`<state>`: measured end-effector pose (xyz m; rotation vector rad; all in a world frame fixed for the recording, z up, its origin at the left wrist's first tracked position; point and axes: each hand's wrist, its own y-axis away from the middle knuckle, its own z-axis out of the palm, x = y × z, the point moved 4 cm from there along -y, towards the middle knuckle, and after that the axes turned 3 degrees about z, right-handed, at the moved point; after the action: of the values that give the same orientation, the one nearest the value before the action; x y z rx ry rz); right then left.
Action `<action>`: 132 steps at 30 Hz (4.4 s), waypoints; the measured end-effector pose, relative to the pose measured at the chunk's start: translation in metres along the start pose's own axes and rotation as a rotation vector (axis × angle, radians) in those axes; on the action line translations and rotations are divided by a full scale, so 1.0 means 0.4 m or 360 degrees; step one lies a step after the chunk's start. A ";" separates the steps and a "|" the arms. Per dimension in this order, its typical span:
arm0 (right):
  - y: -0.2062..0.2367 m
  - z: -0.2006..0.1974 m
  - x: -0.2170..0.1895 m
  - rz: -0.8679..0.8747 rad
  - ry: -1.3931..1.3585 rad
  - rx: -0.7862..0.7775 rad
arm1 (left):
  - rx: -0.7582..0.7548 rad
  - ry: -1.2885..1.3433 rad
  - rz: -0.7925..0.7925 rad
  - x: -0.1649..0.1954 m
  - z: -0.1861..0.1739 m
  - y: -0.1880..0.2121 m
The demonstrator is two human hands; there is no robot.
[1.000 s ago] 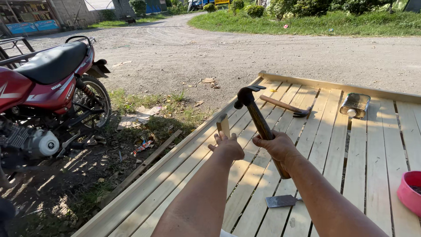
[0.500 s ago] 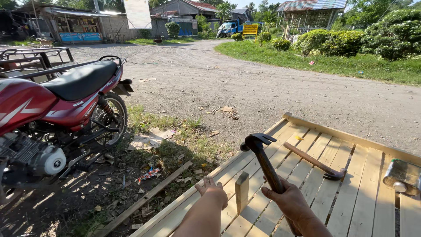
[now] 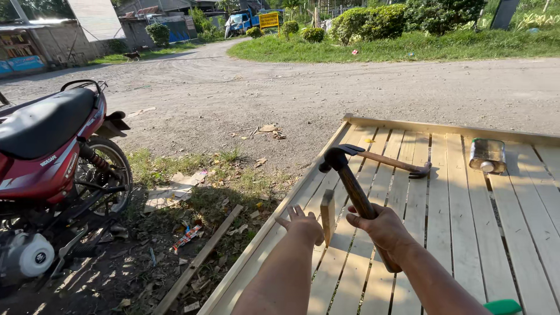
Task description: The person hammers nails into a slatted wooden frame laid on the ground, using a claw hammer. They take nails from a pink bowl, position each nail on a slat, hammer it in, and move along the frame repeating the process, at one point using a small block to help position nails.
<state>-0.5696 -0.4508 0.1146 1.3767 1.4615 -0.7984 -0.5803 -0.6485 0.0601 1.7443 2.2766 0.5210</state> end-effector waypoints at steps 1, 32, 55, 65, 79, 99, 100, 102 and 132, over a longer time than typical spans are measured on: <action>0.007 -0.003 -0.017 -0.0018 0.0016 0.0005 | 0.0036 0.0035 0.0000 0.007 -0.022 0.000; -0.001 0.267 0.058 -0.0265 0.0088 -0.0572 | 0.0404 0.0492 -0.0190 -0.180 0.085 0.065; -0.111 0.315 0.469 0.0260 0.0732 -0.0269 | 0.0113 0.0669 -0.0170 -0.123 0.439 -0.089; -0.192 0.342 0.589 0.0602 0.0694 -0.0073 | 0.0209 0.0698 -0.0082 -0.118 0.501 -0.166; -0.242 0.398 0.625 0.0239 0.1443 0.0195 | 0.0002 0.0736 -0.0092 -0.150 0.508 -0.190; -0.257 0.385 0.661 0.0203 0.1563 0.0235 | 0.0084 0.1146 -0.0117 -0.161 0.489 -0.224; -0.253 0.384 0.656 0.0192 0.1553 0.0240 | 0.0054 0.1044 -0.0103 -0.175 0.497 -0.195; -0.252 0.374 0.648 0.0183 0.1541 0.0242 | -0.0020 0.0843 -0.0079 -0.164 0.495 -0.206; -0.188 0.360 0.624 0.0355 0.1389 0.0151 | 0.0552 0.1581 0.0592 0.040 0.169 -0.326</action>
<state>-0.5960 -0.5038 -0.1772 2.0579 1.8622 -0.0929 -0.6735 -0.6534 -0.0543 2.4898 2.7484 1.3965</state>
